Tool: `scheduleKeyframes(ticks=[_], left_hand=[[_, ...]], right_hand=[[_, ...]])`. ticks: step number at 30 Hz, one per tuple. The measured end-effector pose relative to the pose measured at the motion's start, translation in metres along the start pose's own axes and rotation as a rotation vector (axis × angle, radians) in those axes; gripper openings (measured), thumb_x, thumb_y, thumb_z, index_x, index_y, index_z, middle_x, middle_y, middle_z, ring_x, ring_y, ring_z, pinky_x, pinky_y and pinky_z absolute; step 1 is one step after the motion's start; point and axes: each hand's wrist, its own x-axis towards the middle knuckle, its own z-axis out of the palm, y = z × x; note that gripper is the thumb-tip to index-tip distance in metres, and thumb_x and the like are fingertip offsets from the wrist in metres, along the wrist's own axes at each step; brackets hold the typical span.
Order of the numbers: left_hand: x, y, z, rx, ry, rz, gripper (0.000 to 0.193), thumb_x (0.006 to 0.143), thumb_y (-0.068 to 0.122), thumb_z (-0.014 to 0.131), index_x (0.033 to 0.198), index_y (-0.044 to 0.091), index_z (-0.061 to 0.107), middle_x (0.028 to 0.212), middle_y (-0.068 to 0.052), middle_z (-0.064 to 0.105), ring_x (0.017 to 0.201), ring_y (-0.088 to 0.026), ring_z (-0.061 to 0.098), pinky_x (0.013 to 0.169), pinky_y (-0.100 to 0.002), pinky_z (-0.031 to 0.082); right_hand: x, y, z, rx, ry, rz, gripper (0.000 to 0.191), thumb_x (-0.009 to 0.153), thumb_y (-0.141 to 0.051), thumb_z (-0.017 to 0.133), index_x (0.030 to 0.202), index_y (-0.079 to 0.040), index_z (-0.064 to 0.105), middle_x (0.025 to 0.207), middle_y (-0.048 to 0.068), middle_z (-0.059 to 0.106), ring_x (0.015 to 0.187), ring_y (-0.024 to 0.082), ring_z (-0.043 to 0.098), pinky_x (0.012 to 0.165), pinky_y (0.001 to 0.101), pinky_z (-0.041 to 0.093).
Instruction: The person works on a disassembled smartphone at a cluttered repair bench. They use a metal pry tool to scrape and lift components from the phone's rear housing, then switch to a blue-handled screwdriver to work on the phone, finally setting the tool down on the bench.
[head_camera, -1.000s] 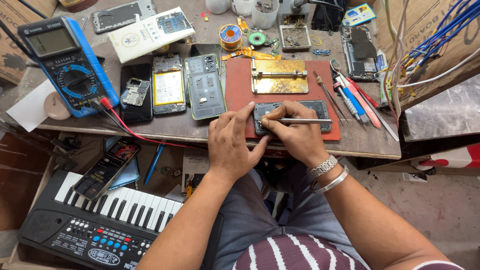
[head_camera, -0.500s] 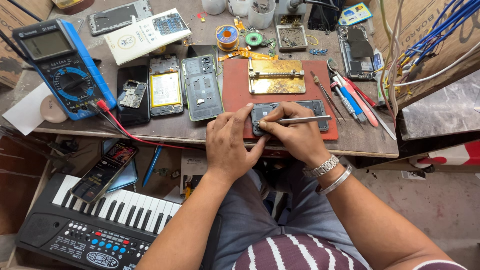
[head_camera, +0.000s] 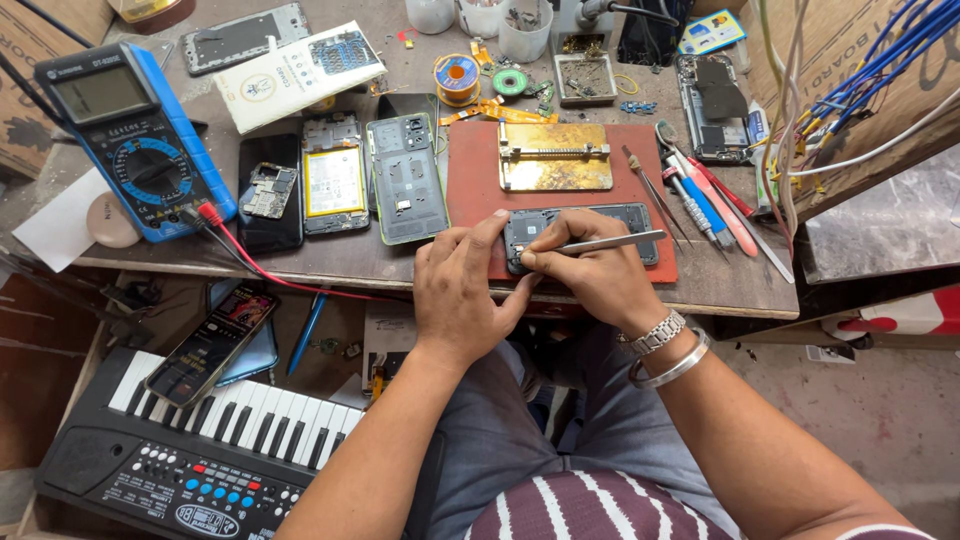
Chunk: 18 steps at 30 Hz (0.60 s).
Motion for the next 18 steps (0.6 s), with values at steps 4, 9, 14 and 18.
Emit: scheduleKeyframes(ticks=[4,9,14,18], left_hand=[[0.0004,-0.0002,-0.0003,-0.006,-0.01,-0.013,0.079,0.075,0.033,0.085,0.143,0.013,0.05,0.11,-0.003,0.067,0.11,-0.024,0.06,0.096,-0.043,0.041],[0.0007,0.0008,-0.0002,-0.004,0.006,0.006,0.078,0.078,0.032,0.085,0.144,0.012,0.049,0.112,-0.002,0.068,0.113,-0.024,0.059,0.099,-0.044,0.042],[0.0007,0.0008,-0.0004,0.002,-0.004,-0.011,0.078,0.075,0.032,0.085,0.142,0.012,0.051,0.112,-0.004,0.068,0.111,-0.025,0.06,0.097,-0.044,0.042],[0.0006,-0.0002,-0.0019,0.001,0.005,0.01,0.077,0.077,0.032,0.085,0.143,0.012,0.051,0.114,-0.003,0.068,0.113,-0.025,0.059,0.099,-0.043,0.042]], right_hand=[[0.0002,0.0012,0.0,0.065,0.026,0.065,0.013,0.083,-0.009,0.081,0.084,-0.001,0.071,0.085,0.003,0.075,0.079,0.009,0.069,0.071,0.0256,0.056],[0.0003,0.0016,-0.0018,0.077,-0.029,0.037,0.013,0.083,-0.008,0.081,0.083,-0.001,0.07,0.084,0.003,0.072,0.078,0.009,0.067,0.07,0.0258,0.055],[-0.0005,0.0022,-0.001,0.112,0.015,0.094,0.015,0.082,-0.009,0.082,0.083,-0.001,0.069,0.083,0.002,0.073,0.077,0.008,0.067,0.069,0.0259,0.056],[-0.0019,0.0053,-0.0048,0.016,-0.057,-0.034,0.012,0.082,-0.007,0.082,0.083,0.0,0.071,0.083,0.005,0.07,0.079,0.01,0.067,0.071,0.0272,0.054]])
